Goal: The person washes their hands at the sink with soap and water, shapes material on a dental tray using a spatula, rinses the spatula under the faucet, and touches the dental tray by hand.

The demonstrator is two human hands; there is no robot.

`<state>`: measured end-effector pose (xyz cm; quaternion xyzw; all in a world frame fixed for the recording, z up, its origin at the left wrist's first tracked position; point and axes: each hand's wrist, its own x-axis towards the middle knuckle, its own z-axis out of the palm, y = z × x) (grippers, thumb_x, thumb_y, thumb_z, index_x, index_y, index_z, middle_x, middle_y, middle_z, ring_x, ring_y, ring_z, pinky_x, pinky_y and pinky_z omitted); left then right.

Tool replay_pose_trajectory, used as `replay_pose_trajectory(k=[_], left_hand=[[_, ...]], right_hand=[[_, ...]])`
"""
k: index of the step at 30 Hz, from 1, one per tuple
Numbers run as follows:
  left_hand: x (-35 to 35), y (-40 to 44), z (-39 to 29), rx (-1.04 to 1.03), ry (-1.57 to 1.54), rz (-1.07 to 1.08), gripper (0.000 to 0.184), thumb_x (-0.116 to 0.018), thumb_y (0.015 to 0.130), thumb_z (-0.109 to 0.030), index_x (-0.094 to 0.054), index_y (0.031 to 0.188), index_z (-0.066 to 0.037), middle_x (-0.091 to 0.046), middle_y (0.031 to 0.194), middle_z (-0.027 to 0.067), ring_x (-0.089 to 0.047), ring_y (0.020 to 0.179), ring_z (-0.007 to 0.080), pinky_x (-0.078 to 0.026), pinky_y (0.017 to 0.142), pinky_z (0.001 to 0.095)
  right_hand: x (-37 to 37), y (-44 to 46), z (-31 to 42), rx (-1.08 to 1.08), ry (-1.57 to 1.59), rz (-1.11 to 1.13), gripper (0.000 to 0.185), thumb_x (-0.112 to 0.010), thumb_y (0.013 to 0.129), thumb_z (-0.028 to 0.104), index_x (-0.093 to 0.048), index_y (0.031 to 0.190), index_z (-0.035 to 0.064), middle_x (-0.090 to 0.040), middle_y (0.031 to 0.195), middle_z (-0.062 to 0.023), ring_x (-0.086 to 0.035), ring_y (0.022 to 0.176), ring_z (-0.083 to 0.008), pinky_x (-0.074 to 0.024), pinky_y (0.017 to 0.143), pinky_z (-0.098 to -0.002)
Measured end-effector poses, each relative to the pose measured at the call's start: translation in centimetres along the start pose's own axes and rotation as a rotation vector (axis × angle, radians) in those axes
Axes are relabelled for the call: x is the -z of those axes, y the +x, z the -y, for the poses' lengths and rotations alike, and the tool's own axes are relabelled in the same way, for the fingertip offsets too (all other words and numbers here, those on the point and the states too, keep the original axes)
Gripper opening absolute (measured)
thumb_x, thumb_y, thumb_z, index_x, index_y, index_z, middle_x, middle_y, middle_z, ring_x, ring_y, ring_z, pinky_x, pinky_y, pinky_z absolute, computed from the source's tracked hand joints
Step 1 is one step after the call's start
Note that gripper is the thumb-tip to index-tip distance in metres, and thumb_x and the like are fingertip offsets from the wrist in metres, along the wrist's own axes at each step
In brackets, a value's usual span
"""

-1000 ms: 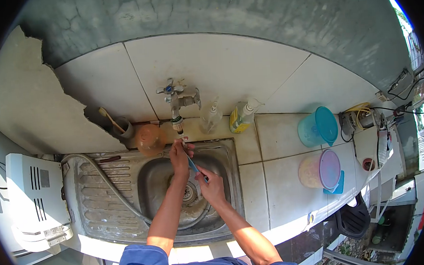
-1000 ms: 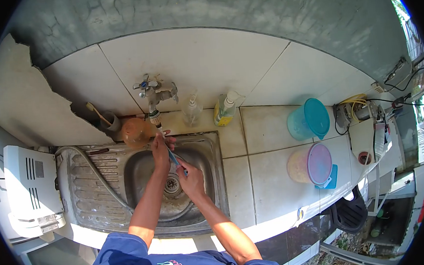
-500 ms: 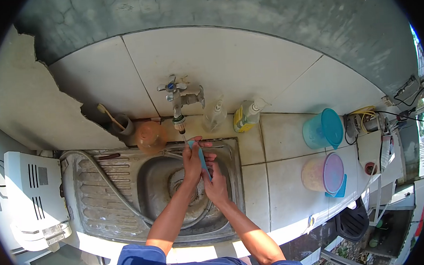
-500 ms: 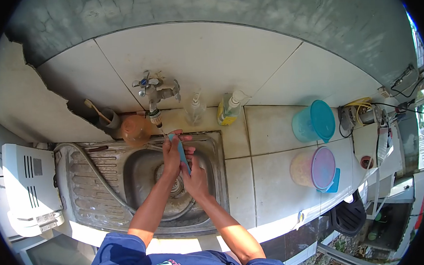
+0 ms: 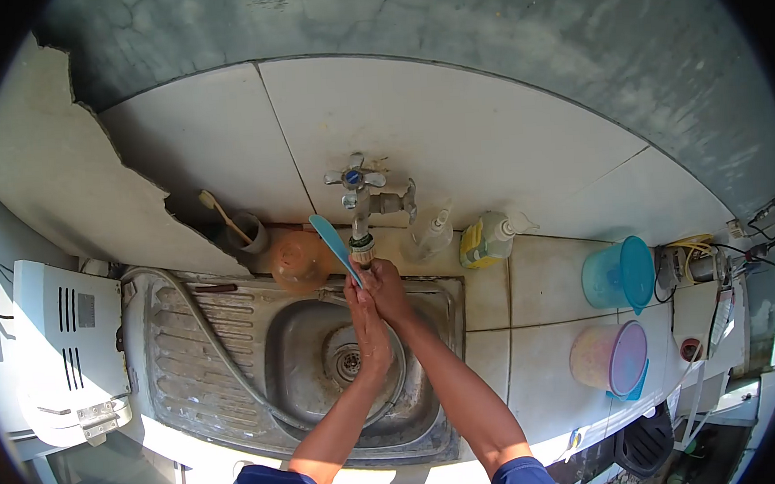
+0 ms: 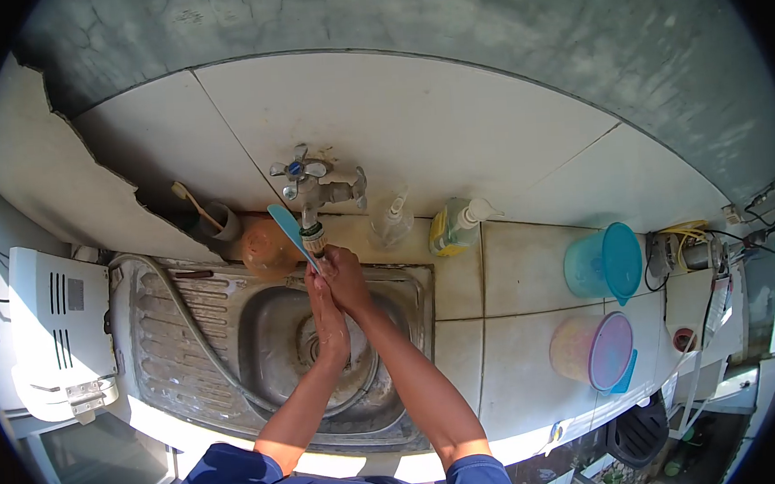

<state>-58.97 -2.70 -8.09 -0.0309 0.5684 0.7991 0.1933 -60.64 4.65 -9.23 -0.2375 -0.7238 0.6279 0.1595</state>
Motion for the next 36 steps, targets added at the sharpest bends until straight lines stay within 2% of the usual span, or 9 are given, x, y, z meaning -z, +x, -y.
replay_pose_trajectory(k=[2, 4, 6, 9, 12, 17, 24, 32, 36], left_hand=[[0.8, 2.7, 1.0, -0.005, 0.062, 0.033, 0.046, -0.038, 0.103, -0.036, -0.041, 0.133, -0.002, -0.055, 0.123, 0.0116, -0.052, 0.110, 0.0190, -0.040, 0.095, 0.0317], [0.8, 5.2, 0.1, -0.013, 0.118, 0.068, 0.050, -0.040, 0.101, -0.045, -0.048, 0.123, 0.000, -0.061, 0.113, 0.0113, -0.057, 0.096, 0.0150, -0.046, 0.082, 0.0260], [0.0, 6.5, -2.2, 0.138, 0.009, 0.253, 0.032, -0.038, 0.102, -0.019, -0.048, 0.127, -0.003, -0.062, 0.108, 0.0144, -0.060, 0.081, 0.0127, -0.051, 0.062, 0.0276], [-1.0, 7.1, -1.6, -0.031, 0.178, 0.337, 0.024, -0.037, 0.101, -0.013, -0.052, 0.117, -0.003, -0.065, 0.086, 0.0112, -0.051, 0.053, 0.0077, -0.041, 0.042, 0.0238], [-2.1, 5.9, -1.5, 0.029, 0.215, 0.151, 0.026, -0.040, 0.086, 0.005, -0.058, 0.104, -0.001, -0.064, 0.075, 0.0075, -0.047, 0.045, 0.0077, -0.039, 0.041, 0.0245], [-1.0, 7.7, 1.6, 0.037, 0.193, 0.150, 0.024, -0.042, 0.087, 0.004, -0.056, 0.105, -0.002, -0.055, 0.068, 0.0032, -0.046, 0.048, 0.0090, -0.039, 0.044, 0.0241], [-0.4, 1.2, -2.5, -0.144, 0.206, 0.191, 0.026, -0.041, 0.094, 0.000, -0.053, 0.116, 0.002, -0.059, 0.097, 0.0089, -0.057, 0.084, 0.0133, -0.048, 0.075, 0.0276], [6.9, -1.3, -6.7, -0.165, 0.531, 0.306, 0.032, -0.051, 0.095, -0.002, -0.045, 0.127, 0.002, -0.066, 0.089, 0.0093, -0.065, 0.083, 0.0156, -0.052, 0.073, 0.0264], [7.9, 0.5, -7.6, -0.087, 0.393, 0.151, 0.024, -0.048, 0.098, -0.007, -0.049, 0.121, 0.000, -0.062, 0.083, 0.0057, -0.061, 0.074, 0.0112, -0.052, 0.065, 0.0236]], right_hand=[[-0.4, 0.1, -0.3, 0.006, -0.009, 0.066, 0.023, -0.050, 0.096, 0.020, -0.057, 0.093, -0.0015, -0.058, 0.068, -0.0170, -0.055, 0.061, -0.0261, -0.0437, 0.062, -0.0375], [-0.9, -0.7, -0.8, 0.107, -0.101, -0.172, 0.024, -0.050, 0.096, 0.021, -0.057, 0.090, -0.0012, -0.059, 0.067, -0.0162, -0.056, 0.061, -0.0287, -0.0442, 0.061, -0.0375], [-0.5, -3.1, -0.5, 0.034, -0.087, -0.142, 0.021, -0.051, 0.096, 0.019, -0.057, 0.091, -0.0004, -0.059, 0.066, -0.0164, -0.057, 0.060, -0.0307, -0.0442, 0.059, -0.0381], [0.5, -6.1, 2.3, -0.147, -0.047, -0.159, 0.015, -0.051, 0.095, 0.015, -0.057, 0.092, 0.0011, -0.058, 0.065, -0.0174, -0.057, 0.058, -0.0357, -0.0440, 0.055, -0.0394], [0.9, -7.8, 1.4, -0.116, -0.155, -0.243, 0.011, -0.051, 0.095, 0.011, -0.057, 0.092, 0.0018, -0.057, 0.065, -0.0170, -0.057, 0.055, -0.0360, -0.0435, 0.052, -0.0397], [1.9, -10.2, 0.8, 0.046, -0.441, -0.207, 0.013, -0.050, 0.097, 0.011, -0.059, 0.094, 0.0024, -0.059, 0.064, -0.0111, -0.061, 0.055, -0.0227, -0.0452, 0.053, -0.0348], [1.3, -7.4, -0.4, -0.236, 0.142, -0.285, 0.019, -0.052, 0.097, 0.017, -0.063, 0.095, 0.0005, -0.058, 0.069, 0.0003, -0.052, 0.064, -0.0086, -0.0404, 0.061, -0.0243], [-1.1, -5.2, -2.3, -0.476, 0.522, 0.003, 0.014, -0.054, 0.096, 0.016, -0.064, 0.096, 0.0055, -0.057, 0.080, 0.0029, -0.053, 0.081, -0.0057, -0.0401, 0.070, -0.0217], [-0.8, -1.3, 0.6, -0.464, 0.640, -0.013, 0.013, -0.058, 0.094, 0.018, -0.061, 0.095, 0.0050, -0.055, 0.075, 0.0015, -0.051, 0.061, -0.0069, -0.0396, 0.052, -0.0215]])
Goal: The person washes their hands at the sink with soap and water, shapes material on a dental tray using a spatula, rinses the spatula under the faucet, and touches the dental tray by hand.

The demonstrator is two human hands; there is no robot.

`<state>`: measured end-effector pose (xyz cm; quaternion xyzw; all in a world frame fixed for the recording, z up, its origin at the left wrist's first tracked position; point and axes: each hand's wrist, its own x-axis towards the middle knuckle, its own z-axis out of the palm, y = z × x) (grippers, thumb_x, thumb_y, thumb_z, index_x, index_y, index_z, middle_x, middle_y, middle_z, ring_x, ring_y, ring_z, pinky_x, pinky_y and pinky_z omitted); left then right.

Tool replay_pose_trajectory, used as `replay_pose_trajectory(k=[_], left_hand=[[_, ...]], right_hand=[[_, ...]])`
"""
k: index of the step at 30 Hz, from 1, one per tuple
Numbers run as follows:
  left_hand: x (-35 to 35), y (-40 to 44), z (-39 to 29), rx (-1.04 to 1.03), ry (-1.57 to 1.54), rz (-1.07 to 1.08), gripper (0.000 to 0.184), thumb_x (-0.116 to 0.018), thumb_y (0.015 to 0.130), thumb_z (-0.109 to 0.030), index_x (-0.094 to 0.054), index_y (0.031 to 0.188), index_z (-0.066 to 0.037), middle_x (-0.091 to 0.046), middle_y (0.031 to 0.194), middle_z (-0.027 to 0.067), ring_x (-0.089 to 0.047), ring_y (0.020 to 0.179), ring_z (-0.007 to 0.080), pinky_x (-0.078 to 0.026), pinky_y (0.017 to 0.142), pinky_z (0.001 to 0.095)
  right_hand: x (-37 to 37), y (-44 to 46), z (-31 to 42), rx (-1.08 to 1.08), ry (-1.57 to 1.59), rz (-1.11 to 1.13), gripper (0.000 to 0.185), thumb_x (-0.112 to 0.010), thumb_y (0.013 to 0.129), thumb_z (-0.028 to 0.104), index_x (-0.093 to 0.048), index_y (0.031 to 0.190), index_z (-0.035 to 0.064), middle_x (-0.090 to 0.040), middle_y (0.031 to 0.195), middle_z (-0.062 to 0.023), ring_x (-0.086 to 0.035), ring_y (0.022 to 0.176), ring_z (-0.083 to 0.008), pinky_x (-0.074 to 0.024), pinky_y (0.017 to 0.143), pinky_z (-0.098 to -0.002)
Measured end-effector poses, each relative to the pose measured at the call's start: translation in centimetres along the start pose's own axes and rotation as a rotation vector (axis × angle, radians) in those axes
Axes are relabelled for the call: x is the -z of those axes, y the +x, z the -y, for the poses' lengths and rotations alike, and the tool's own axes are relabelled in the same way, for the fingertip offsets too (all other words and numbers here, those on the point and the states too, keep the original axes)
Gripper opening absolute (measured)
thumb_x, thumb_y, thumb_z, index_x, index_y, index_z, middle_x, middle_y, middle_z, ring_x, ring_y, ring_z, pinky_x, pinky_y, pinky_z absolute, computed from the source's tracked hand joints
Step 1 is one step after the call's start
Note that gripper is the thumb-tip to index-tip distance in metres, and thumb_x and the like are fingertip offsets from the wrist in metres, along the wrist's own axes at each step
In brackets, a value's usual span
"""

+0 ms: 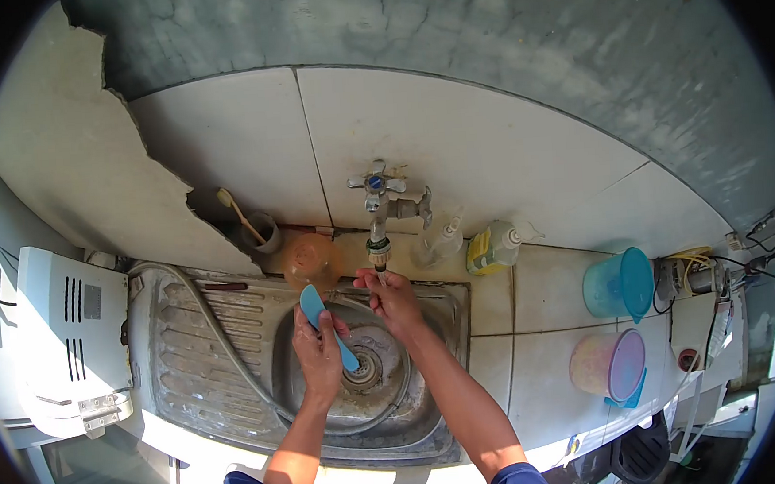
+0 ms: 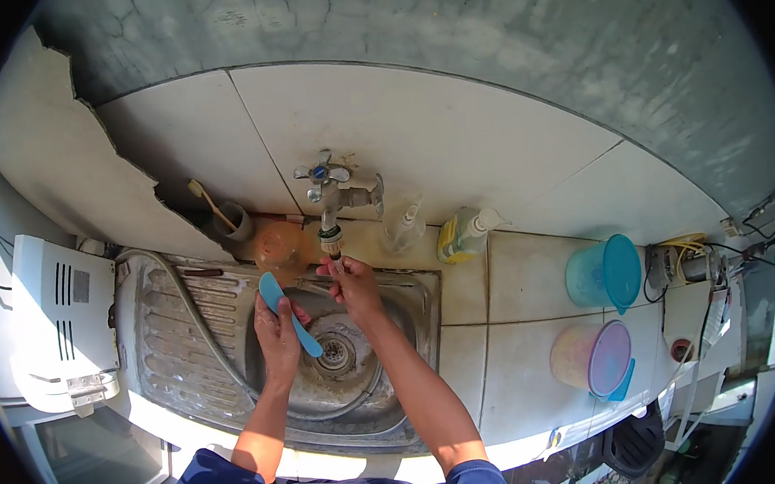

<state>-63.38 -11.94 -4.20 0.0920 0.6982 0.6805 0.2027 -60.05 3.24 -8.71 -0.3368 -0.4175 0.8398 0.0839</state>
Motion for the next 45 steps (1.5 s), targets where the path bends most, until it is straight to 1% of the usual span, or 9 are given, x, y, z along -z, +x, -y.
replay_pose_trajectory(k=[5, 9, 13, 16, 22, 32, 39, 43, 45], left_hand=[[-2.7, 2.1, 2.7, 0.194, -0.297, 0.229, 0.017, -0.044, 0.099, -0.009, -0.053, 0.111, -0.002, -0.056, 0.079, 0.0027, -0.056, 0.070, 0.0077, -0.045, 0.054, 0.0229], [-6.7, 4.3, 5.8, 0.488, -0.656, 0.397, 0.016, -0.045, 0.101, -0.014, -0.055, 0.109, -0.004, -0.057, 0.080, 0.0024, -0.050, 0.061, 0.0056, -0.036, 0.047, 0.0214], [-11.2, 6.3, 4.2, 0.042, -0.193, 0.075, 0.011, -0.047, 0.096, -0.006, -0.054, 0.103, -0.002, -0.061, 0.078, 0.0042, -0.051, 0.056, 0.0087, -0.041, 0.047, 0.0244], [-10.5, 5.9, 1.7, -0.021, -0.101, 0.050, 0.015, -0.048, 0.090, 0.006, -0.053, 0.103, 0.002, -0.065, 0.079, 0.0080, -0.058, 0.059, 0.0120, -0.047, 0.054, 0.0264], [-1.4, 4.9, -0.8, -0.236, 0.306, 0.170, 0.014, -0.055, 0.091, 0.002, -0.059, 0.103, 0.004, -0.069, 0.081, 0.0114, -0.067, 0.071, 0.0126, -0.052, 0.064, 0.0251], [6.9, 7.3, -15.6, -0.661, 0.810, -0.310, 0.011, -0.064, 0.089, -0.006, -0.063, 0.097, 0.001, -0.068, 0.074, 0.0109, -0.066, 0.066, 0.0198, -0.052, 0.063, 0.0295], [4.0, 6.6, -12.8, -0.840, 0.854, -0.202, 0.050, -0.062, 0.090, -0.007, -0.043, 0.136, -0.005, -0.055, 0.128, 0.0174, -0.060, 0.103, 0.0282, -0.050, 0.083, 0.0335], [-0.7, 3.2, -5.7, -0.436, 0.063, 0.018, 0.041, -0.054, 0.096, -0.019, -0.045, 0.132, -0.002, -0.056, 0.126, 0.0127, -0.057, 0.108, 0.0247, -0.045, 0.093, 0.0341], [-2.8, 3.0, -2.3, 0.303, -0.393, 0.130, 0.030, -0.046, 0.100, -0.027, -0.054, 0.118, -0.004, -0.060, 0.113, 0.0119, -0.059, 0.100, 0.0215, -0.046, 0.087, 0.0307]], right_hand=[[0.2, 0.6, 0.1, 0.144, -0.281, -0.160, 0.021, -0.057, 0.096, 0.026, -0.056, 0.099, 0.0049, -0.054, 0.073, 0.0018, -0.041, 0.041, -0.0066, -0.0296, 0.033, -0.0242], [0.1, -1.5, -0.3, 0.324, -0.183, -0.160, 0.029, -0.045, 0.102, 0.032, -0.055, 0.107, 0.0043, -0.057, 0.082, -0.0008, -0.054, 0.067, -0.0089, -0.0448, 0.062, -0.0262], [0.4, -3.8, -2.9, 0.310, 0.156, -0.296, 0.034, -0.037, 0.104, 0.028, -0.056, 0.115, 0.0021, -0.062, 0.104, -0.0058, -0.055, 0.102, -0.0107, -0.0383, 0.095, -0.0270], [3.6, -5.4, -3.6, 0.282, -0.477, -0.199, 0.034, -0.045, 0.102, 0.028, -0.059, 0.117, 0.0014, -0.067, 0.103, -0.0084, -0.061, 0.096, -0.0160, -0.0451, 0.088, -0.0303], [6.6, -5.0, -4.1, 0.182, -0.480, -0.026, 0.024, -0.050, 0.099, 0.014, -0.060, 0.116, -0.0012, -0.066, 0.103, -0.0076, -0.063, 0.091, -0.0121, -0.0496, 0.080, -0.0249], [-1.0, -1.3, 2.0, -0.034, -0.006, -0.005, 0.024, -0.049, 0.089, -0.005, -0.057, 0.111, -0.0102, -0.063, 0.107, -0.0170, -0.065, 0.094, -0.0208, -0.0551, 0.086, -0.0290], [-0.8, -2.6, 2.0, 0.123, 0.130, -0.031, 0.022, -0.049, 0.090, -0.004, -0.058, 0.110, -0.0094, -0.063, 0.104, -0.0156, -0.065, 0.096, -0.0218, -0.0544, 0.087, -0.0281], [-1.4, -3.2, 2.6, 0.203, -0.117, -0.113, 0.028, -0.051, 0.089, -0.004, -0.056, 0.116, -0.0084, -0.064, 0.106, -0.0133, -0.064, 0.099, -0.0208, -0.0499, 0.086, -0.0251], [-1.9, -5.0, 2.4, 0.320, -0.194, -0.009, 0.029, -0.051, 0.090, -0.002, -0.056, 0.118, -0.0074, -0.065, 0.105, -0.0113, -0.064, 0.097, -0.0190, -0.0490, 0.084, -0.0253]])
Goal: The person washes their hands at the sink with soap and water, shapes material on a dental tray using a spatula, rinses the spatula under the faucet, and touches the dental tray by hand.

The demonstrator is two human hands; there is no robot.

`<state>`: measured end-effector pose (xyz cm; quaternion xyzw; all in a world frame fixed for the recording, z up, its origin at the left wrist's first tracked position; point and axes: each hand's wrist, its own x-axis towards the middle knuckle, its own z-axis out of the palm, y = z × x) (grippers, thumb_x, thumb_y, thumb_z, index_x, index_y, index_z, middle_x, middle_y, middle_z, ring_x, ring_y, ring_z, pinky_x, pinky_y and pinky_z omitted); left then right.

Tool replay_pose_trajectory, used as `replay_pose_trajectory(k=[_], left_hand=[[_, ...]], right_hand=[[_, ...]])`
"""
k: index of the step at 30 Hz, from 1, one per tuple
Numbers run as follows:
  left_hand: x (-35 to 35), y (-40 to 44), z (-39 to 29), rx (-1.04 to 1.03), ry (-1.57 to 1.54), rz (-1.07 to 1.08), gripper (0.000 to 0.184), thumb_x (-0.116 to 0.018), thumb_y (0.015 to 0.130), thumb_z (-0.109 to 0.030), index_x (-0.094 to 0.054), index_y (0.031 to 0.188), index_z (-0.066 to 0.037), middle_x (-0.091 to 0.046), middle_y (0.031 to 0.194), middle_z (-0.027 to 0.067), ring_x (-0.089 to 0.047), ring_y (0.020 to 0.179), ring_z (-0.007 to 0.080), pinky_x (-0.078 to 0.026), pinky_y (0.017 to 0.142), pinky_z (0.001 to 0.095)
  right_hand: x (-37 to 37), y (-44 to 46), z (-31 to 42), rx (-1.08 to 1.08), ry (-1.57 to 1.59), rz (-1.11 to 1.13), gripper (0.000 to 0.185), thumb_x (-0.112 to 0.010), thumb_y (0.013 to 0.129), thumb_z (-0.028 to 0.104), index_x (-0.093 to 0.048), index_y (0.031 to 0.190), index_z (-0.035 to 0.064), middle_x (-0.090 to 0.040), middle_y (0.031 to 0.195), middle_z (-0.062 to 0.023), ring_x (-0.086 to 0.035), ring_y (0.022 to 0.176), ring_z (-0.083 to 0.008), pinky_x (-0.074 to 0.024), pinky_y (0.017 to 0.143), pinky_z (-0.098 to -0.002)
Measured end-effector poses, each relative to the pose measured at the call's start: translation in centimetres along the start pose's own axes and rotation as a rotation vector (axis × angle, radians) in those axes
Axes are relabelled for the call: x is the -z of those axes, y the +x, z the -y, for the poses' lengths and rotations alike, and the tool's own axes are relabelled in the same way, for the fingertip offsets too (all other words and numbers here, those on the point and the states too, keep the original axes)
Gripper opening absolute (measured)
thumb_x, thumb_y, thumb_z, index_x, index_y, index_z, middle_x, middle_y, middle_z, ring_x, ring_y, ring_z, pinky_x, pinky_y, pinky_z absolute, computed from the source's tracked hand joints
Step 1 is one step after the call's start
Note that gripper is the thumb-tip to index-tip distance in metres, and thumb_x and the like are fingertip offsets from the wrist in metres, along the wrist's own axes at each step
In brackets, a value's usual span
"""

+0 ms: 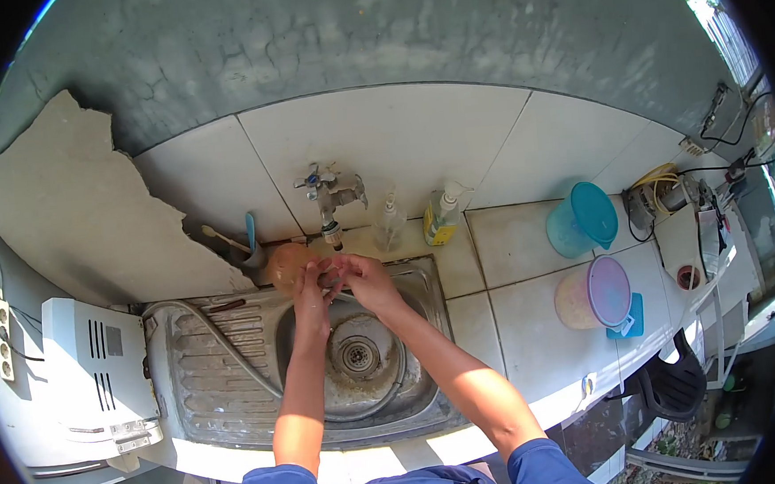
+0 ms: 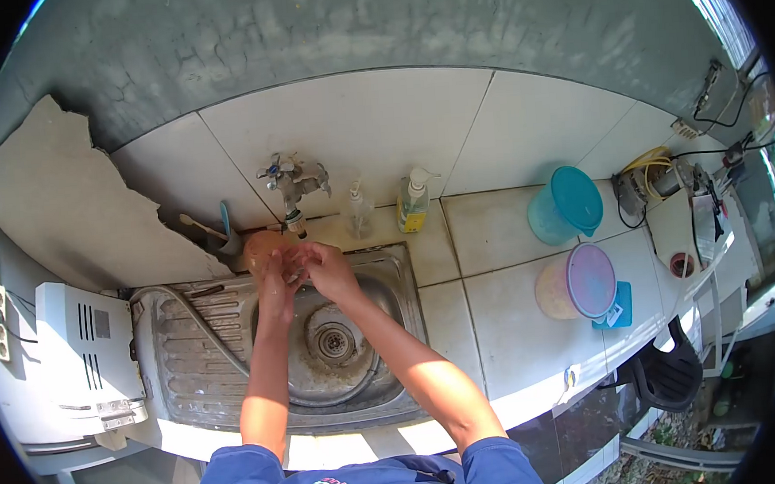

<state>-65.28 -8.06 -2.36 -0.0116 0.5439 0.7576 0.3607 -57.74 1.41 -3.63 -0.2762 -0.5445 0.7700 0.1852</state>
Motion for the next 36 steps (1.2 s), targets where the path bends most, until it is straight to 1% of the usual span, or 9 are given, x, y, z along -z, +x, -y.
replay_pose_trajectory(k=[6, 8, 10, 12, 19, 25, 28, 31, 36], left_hand=[[1.2, 11.0, 9.4, 0.255, -0.233, 0.467, 0.026, -0.042, 0.100, -0.028, -0.054, 0.085, -0.010, -0.055, 0.081, 0.0042, -0.055, 0.074, 0.0167, -0.045, 0.068, 0.0327], [-0.6, 8.6, 7.4, 0.084, 0.330, 0.333, 0.014, -0.043, 0.097, -0.017, -0.051, 0.093, -0.007, -0.051, 0.080, 0.0043, -0.052, 0.069, 0.0178, -0.043, 0.062, 0.0361], [-1.1, 5.6, 5.8, -0.703, 0.814, 0.178, 0.014, -0.045, 0.091, -0.005, -0.048, 0.105, -0.003, -0.052, 0.082, 0.0055, -0.054, 0.071, 0.0179, -0.046, 0.061, 0.0332], [-1.5, 2.5, 2.2, -0.374, 0.583, 0.167, 0.037, -0.048, 0.085, 0.004, -0.042, 0.121, 0.000, -0.054, 0.093, 0.0088, -0.056, 0.076, 0.0180, -0.049, 0.067, 0.0300], [-4.3, 2.6, -10.7, -0.865, 1.033, -0.010, 0.047, -0.061, 0.093, -0.031, -0.050, 0.129, -0.003, -0.057, 0.118, 0.0135, -0.058, 0.107, 0.0240, -0.046, 0.090, 0.0377], [-5.8, 5.4, -10.8, -1.120, 1.484, -0.130, 0.042, -0.063, 0.089, -0.044, -0.063, 0.113, -0.009, -0.062, 0.110, 0.0079, -0.061, 0.104, 0.0235, -0.048, 0.087, 0.0401], [-5.7, 5.3, -9.9, -1.196, 1.472, -0.208, 0.037, -0.065, 0.087, -0.044, -0.066, 0.108, -0.014, -0.064, 0.104, 0.0046, -0.063, 0.097, 0.0226, -0.050, 0.082, 0.0397], [-3.8, 8.1, -9.6, -1.160, 1.355, -0.207, 0.038, -0.065, 0.088, -0.044, -0.066, 0.114, -0.017, -0.066, 0.107, 0.0052, -0.064, 0.100, 0.0223, -0.050, 0.085, 0.0388], [-3.7, 9.0, -9.6, -1.131, 1.158, -0.129, 0.044, -0.065, 0.089, -0.041, -0.059, 0.125, -0.017, -0.066, 0.114, 0.0066, -0.063, 0.106, 0.0218, -0.050, 0.089, 0.0376]], right_hand=[[1.8, -8.0, 0.7, 0.245, -0.469, -0.130, 0.029, -0.054, 0.090, 0.004, -0.061, 0.118, 0.0008, -0.068, 0.105, -0.0102, -0.064, 0.097, -0.0150, -0.0483, 0.086, -0.0286], [2.7, -7.9, -0.7, 0.184, -0.365, -0.183, 0.028, -0.055, 0.089, 0.005, -0.062, 0.116, 0.0024, -0.068, 0.105, -0.0115, -0.064, 0.098, -0.0155, -0.0483, 0.086, -0.0295], [3.4, -7.8, -1.2, 0.006, -0.600, -0.197, 0.027, -0.057, 0.086, 0.007, -0.064, 0.112, 0.0030, -0.068, 0.108, -0.0141, -0.065, 0.102, -0.0172, -0.0480, 0.088, -0.0294], [3.3, -6.0, -3.4, 0.029, -0.534, -0.206, 0.028, -0.056, 0.085, 0.008, -0.065, 0.111, 0.0022, -0.069, 0.104, -0.0142, -0.065, 0.098, -0.0197, -0.0483, 0.087, -0.0302], [-3.4, 10.3, -12.3, -0.256, 0.333, -0.469, 0.006, -0.060, 0.082, 0.002, -0.064, 0.085, -0.0002, -0.066, 0.073, -0.0077, -0.065, 0.064, -0.0169, -0.0532, 0.051, -0.0302], [-5.0, -1.4, -3.4, -0.131, 0.716, 0.353, 0.025, -0.051, 0.096, 0.023, -0.060, 0.102, 0.0004, -0.068, 0.093, -0.0154, -0.068, 0.081, -0.0226, -0.0565, 0.069, -0.0332], [-3.5, -7.2, -6.8, -0.304, 0.303, 0.434, 0.026, -0.053, 0.093, 0.023, -0.061, 0.108, 0.0029, -0.069, 0.098, -0.0140, -0.068, 0.088, -0.0244, -0.0556, 0.076, -0.0375], [-1.9, -11.0, -11.0, 0.116, -1.467, 0.499, 0.027, -0.065, 0.076, 0.023, -0.070, 0.097, 0.0079, -0.071, 0.095, -0.0105, -0.068, 0.088, -0.0328, -0.0529, 0.078, -0.0468], [-0.7, -14.7, -3.1, 0.048, -0.983, 0.486, 0.029, -0.066, 0.078, 0.025, -0.070, 0.100, 0.0048, -0.070, 0.096, -0.0124, -0.067, 0.086, -0.0307, -0.0540, 0.075, -0.0427]])
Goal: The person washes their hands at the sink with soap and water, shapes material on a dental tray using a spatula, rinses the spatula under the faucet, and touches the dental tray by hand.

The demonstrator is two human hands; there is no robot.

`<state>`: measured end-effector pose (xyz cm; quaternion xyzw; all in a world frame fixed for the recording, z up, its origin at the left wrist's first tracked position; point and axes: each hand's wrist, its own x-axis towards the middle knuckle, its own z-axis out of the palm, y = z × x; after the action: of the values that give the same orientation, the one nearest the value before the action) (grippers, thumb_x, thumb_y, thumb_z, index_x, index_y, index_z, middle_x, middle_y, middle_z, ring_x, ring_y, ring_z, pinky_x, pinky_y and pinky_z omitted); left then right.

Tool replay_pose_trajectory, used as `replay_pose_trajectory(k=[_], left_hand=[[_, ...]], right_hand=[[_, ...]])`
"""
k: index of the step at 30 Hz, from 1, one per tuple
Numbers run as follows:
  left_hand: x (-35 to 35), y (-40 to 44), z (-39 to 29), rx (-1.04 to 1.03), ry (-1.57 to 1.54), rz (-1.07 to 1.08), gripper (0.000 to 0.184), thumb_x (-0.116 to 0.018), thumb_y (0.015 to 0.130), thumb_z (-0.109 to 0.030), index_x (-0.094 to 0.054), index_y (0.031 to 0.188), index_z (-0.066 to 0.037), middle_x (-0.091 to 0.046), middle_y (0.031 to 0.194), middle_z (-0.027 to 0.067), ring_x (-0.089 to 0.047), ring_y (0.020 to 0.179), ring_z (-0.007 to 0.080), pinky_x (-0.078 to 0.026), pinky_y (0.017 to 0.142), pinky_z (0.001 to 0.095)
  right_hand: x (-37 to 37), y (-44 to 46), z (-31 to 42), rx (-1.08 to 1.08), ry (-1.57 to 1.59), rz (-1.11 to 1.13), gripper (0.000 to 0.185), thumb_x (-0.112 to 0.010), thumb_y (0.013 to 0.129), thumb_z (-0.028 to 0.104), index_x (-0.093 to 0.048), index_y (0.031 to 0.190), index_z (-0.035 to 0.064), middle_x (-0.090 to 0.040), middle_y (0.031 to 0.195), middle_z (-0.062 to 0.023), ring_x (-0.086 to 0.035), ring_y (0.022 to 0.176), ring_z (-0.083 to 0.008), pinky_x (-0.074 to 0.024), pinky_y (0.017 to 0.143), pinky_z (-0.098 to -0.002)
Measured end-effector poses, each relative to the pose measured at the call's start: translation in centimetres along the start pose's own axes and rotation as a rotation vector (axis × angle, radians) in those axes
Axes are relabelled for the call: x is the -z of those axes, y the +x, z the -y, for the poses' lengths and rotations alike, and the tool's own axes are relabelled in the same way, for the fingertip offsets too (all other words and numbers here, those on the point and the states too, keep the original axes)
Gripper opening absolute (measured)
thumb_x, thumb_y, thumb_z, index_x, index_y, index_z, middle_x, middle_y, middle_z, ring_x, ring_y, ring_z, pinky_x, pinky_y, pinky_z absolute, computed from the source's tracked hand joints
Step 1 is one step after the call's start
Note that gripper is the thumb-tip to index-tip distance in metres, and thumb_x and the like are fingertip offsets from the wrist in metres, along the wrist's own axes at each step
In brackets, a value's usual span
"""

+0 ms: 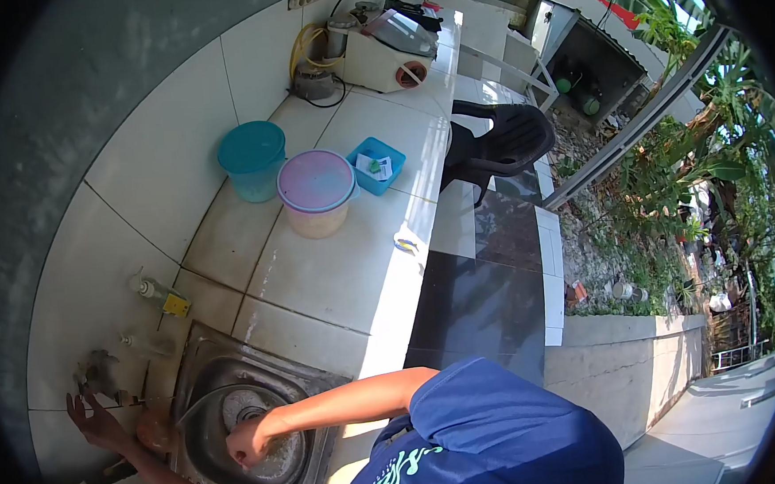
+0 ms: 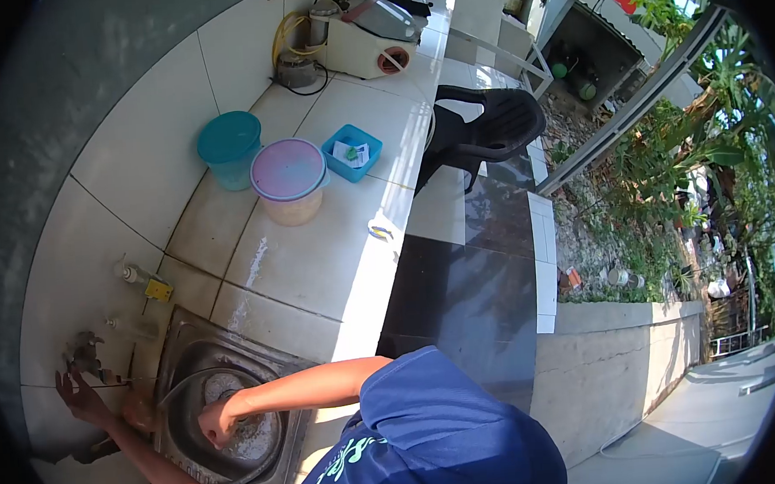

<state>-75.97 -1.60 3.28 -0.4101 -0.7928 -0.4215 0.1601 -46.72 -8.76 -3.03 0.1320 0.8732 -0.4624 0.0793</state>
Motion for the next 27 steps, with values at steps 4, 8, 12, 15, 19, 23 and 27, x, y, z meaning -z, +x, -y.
replay_pose_trajectory(k=[4, 8, 12, 15, 19, 23, 27], left_hand=[[-3.5, 2.0, 7.8, -0.121, -0.419, 0.058, 0.043, -0.063, 0.093, -0.027, -0.053, 0.130, -0.008, -0.066, 0.117, 0.0100, -0.063, 0.107, 0.0214, -0.049, 0.091, 0.0362], [-1.7, 1.6, 4.5, -0.083, -0.271, 0.081, 0.039, -0.061, 0.094, -0.018, -0.053, 0.129, -0.002, -0.064, 0.120, 0.0131, -0.062, 0.109, 0.0217, -0.049, 0.093, 0.0342], [-3.0, 2.6, 8.3, -0.094, -0.296, 0.126, 0.047, -0.063, 0.093, -0.025, -0.050, 0.134, -0.006, -0.062, 0.123, 0.0140, -0.059, 0.114, 0.0228, -0.044, 0.098, 0.0359], [-0.2, 2.6, 7.6, 0.062, -0.274, 0.303, 0.058, -0.058, 0.096, -0.032, -0.036, 0.144, -0.009, -0.054, 0.134, 0.0143, -0.054, 0.121, 0.0268, -0.038, 0.104, 0.0396], [10.7, -4.3, -1.6, 0.565, -0.902, 0.644, 0.065, -0.049, 0.099, -0.038, -0.020, 0.151, -0.013, -0.038, 0.148, 0.0109, -0.042, 0.132, 0.0305, -0.033, 0.108, 0.0438], [8.7, -13.0, 6.5, 0.794, -1.445, 0.867, 0.064, -0.045, 0.098, -0.045, -0.022, 0.150, -0.015, -0.042, 0.145, 0.0092, -0.041, 0.132, 0.0256, -0.040, 0.101, 0.0397], [8.7, -17.7, 6.0, 0.961, -0.797, 0.782, 0.064, -0.049, 0.096, -0.048, -0.030, 0.147, -0.015, -0.049, 0.136, 0.0101, -0.051, 0.120, 0.0221, -0.046, 0.092, 0.0333]], right_hand=[[4.1, -4.5, 4.4, 0.346, 1.196, 0.292, 0.031, -0.052, 0.097, 0.025, -0.065, 0.104, -0.0025, -0.068, 0.101, -0.0137, -0.068, 0.090, -0.0233, -0.0557, 0.075, -0.0362], [-0.6, -4.1, 1.8, -0.127, -0.356, 0.108, 0.040, -0.056, 0.093, 0.033, -0.063, 0.111, -0.0021, -0.063, 0.115, -0.0185, -0.055, 0.118, -0.0328, -0.0429, 0.099, -0.0510], [-1.7, -19.0, -3.3, 0.195, 0.235, -0.367, 0.043, -0.067, 0.083, 0.021, -0.055, 0.120, 0.0027, -0.058, 0.114, -0.0170, -0.054, 0.112, -0.0328, -0.0429, 0.097, -0.0423], [0.6, -33.6, -5.1, -0.311, 0.638, -0.466, 0.020, -0.063, 0.086, 0.010, -0.065, 0.102, -0.0027, -0.067, 0.091, -0.0107, -0.065, 0.082, -0.0197, -0.0525, 0.075, -0.0317], [-8.2, -53.8, -9.6, -0.073, 1.566, -1.124, 0.012, -0.067, 0.087, 0.005, -0.067, 0.097, -0.0003, -0.066, 0.088, -0.0084, -0.063, 0.078, -0.0098, -0.0534, 0.061, -0.0209], [-32.6, -61.0, -15.4, -0.708, 1.855, -1.618, 0.023, -0.057, 0.095, 0.022, -0.065, 0.114, 0.0114, -0.064, 0.113, -0.0100, -0.064, 0.096, -0.0237, -0.0531, 0.084, -0.0353], [-35.5, -62.4, -14.8, -1.378, 0.998, -0.425, 0.055, -0.063, 0.084, 0.049, -0.059, 0.127, 0.0132, -0.057, 0.132, -0.0079, -0.057, 0.115, -0.0359, -0.0430, 0.098, -0.0477]])
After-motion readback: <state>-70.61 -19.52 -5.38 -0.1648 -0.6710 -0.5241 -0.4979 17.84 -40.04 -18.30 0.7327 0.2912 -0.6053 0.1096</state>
